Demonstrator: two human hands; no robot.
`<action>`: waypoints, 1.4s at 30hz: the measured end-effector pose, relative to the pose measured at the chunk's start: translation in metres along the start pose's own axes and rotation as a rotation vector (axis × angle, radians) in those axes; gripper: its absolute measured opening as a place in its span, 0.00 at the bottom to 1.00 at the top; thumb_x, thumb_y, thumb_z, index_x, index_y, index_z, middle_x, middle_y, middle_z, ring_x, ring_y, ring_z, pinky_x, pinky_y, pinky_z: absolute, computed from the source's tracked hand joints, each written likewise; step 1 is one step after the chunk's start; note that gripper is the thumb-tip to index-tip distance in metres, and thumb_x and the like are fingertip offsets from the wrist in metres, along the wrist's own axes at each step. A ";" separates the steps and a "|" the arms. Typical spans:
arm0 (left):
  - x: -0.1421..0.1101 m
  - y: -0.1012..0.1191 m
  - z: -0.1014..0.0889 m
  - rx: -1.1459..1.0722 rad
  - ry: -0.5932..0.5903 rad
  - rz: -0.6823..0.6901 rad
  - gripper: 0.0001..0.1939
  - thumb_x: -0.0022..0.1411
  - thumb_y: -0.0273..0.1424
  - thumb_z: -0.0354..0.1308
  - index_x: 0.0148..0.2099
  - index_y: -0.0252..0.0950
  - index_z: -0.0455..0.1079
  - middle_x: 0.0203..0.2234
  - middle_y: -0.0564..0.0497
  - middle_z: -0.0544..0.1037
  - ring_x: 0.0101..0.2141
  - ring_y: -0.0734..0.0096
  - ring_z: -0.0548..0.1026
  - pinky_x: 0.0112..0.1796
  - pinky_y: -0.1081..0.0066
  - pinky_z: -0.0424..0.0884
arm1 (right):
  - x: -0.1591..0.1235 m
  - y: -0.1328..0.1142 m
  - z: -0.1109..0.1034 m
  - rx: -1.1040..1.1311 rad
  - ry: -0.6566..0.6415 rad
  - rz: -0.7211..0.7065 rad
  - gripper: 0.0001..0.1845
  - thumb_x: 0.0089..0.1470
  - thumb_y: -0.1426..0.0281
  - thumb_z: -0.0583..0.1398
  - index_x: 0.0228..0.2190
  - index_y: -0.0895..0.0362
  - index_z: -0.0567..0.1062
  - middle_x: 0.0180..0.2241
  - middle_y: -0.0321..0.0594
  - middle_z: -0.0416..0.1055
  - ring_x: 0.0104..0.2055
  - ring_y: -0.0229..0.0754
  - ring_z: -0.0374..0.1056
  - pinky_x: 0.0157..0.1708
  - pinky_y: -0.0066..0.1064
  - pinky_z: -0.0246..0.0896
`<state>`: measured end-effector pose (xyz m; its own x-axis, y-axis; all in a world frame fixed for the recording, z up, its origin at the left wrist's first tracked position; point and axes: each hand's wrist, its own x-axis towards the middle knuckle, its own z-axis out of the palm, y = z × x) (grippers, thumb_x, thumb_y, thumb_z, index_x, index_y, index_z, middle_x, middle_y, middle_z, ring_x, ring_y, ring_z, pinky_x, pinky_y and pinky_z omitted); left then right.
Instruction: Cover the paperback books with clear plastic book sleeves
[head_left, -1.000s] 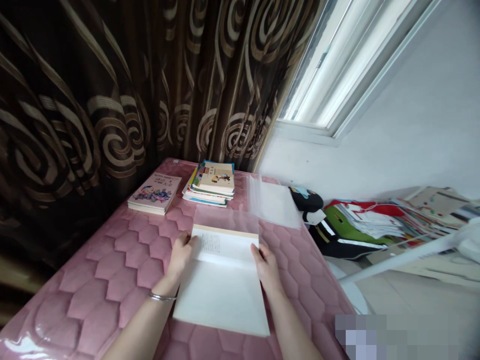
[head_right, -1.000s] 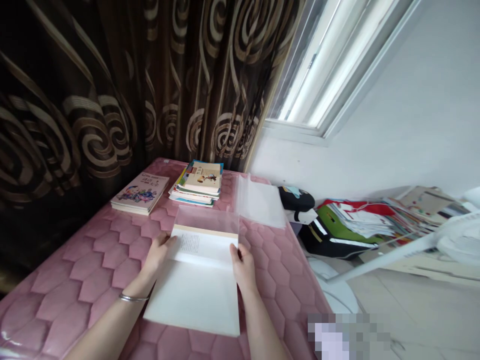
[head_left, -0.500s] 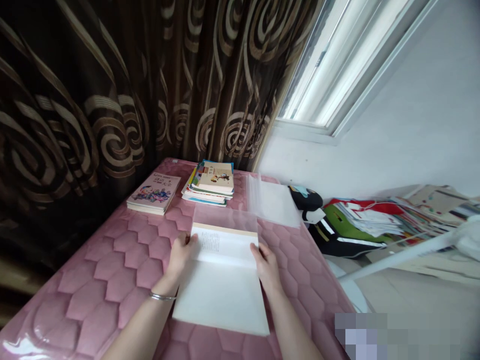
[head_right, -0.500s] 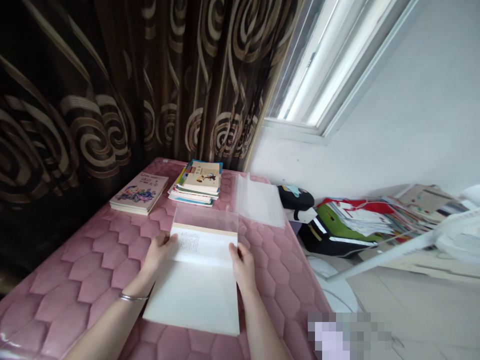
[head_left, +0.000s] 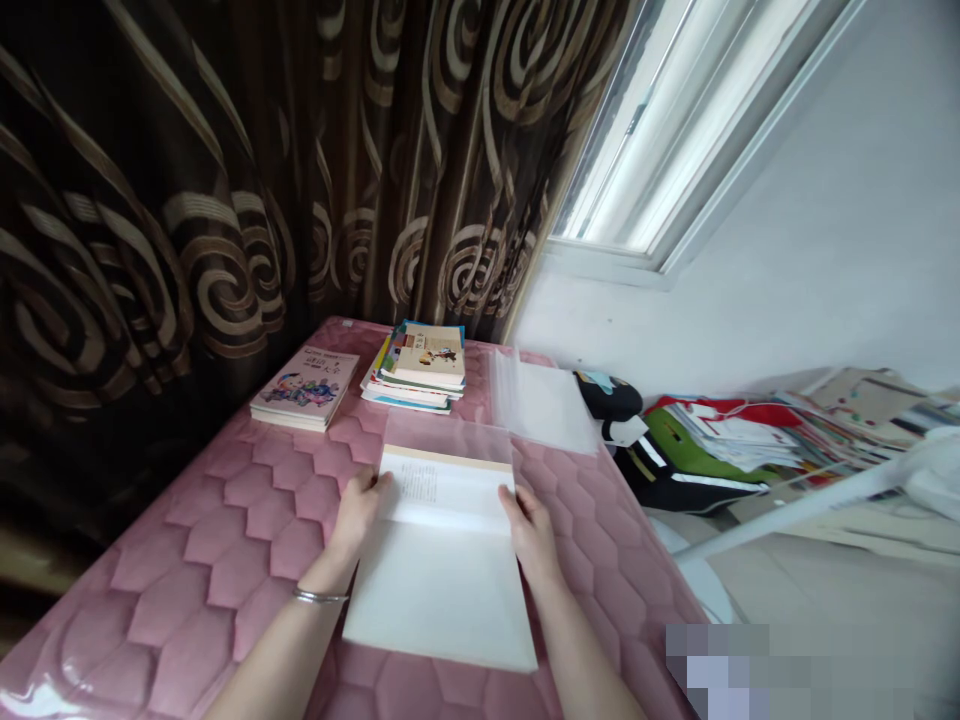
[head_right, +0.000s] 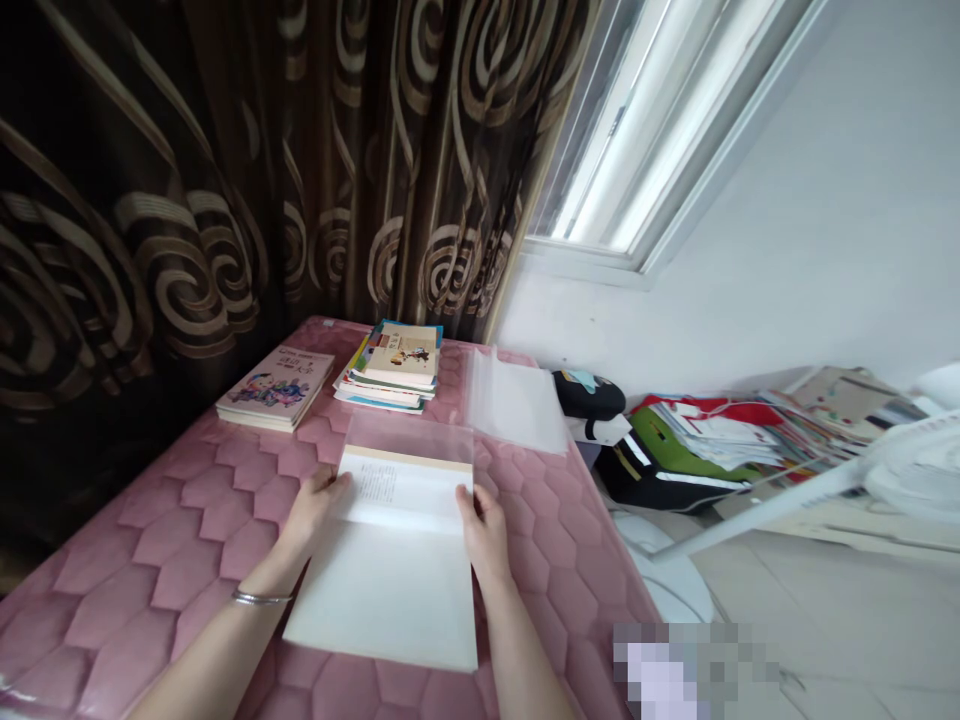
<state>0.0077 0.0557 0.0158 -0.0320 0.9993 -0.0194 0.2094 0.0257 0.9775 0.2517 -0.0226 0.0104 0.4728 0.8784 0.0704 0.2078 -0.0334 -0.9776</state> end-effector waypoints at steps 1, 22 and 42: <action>0.000 0.000 0.000 0.006 -0.001 0.005 0.16 0.45 0.46 0.54 0.22 0.39 0.58 0.16 0.59 0.59 0.22 0.74 0.59 0.25 0.73 0.55 | 0.000 -0.001 0.000 0.014 -0.007 0.005 0.27 0.45 0.43 0.61 0.24 0.56 0.72 0.21 0.35 0.69 0.27 0.42 0.63 0.26 0.30 0.57; -0.004 0.008 0.000 0.062 0.012 -0.010 0.20 0.46 0.50 0.52 0.21 0.40 0.54 0.15 0.59 0.56 0.22 0.74 0.58 0.25 0.72 0.53 | 0.001 0.002 0.000 0.087 -0.025 0.033 0.26 0.44 0.45 0.62 0.25 0.56 0.74 0.22 0.35 0.70 0.27 0.43 0.65 0.27 0.31 0.58; -0.004 0.009 0.000 0.029 -0.014 -0.023 0.17 0.46 0.47 0.53 0.21 0.39 0.57 0.16 0.58 0.59 0.24 0.73 0.61 0.26 0.72 0.55 | 0.004 0.013 0.002 0.013 0.005 -0.011 0.30 0.45 0.40 0.59 0.29 0.56 0.77 0.22 0.36 0.71 0.26 0.43 0.65 0.26 0.30 0.58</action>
<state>0.0095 0.0523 0.0247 -0.0237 0.9987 -0.0445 0.2371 0.0488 0.9703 0.2540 -0.0186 -0.0028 0.4751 0.8760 0.0827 0.2020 -0.0171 -0.9792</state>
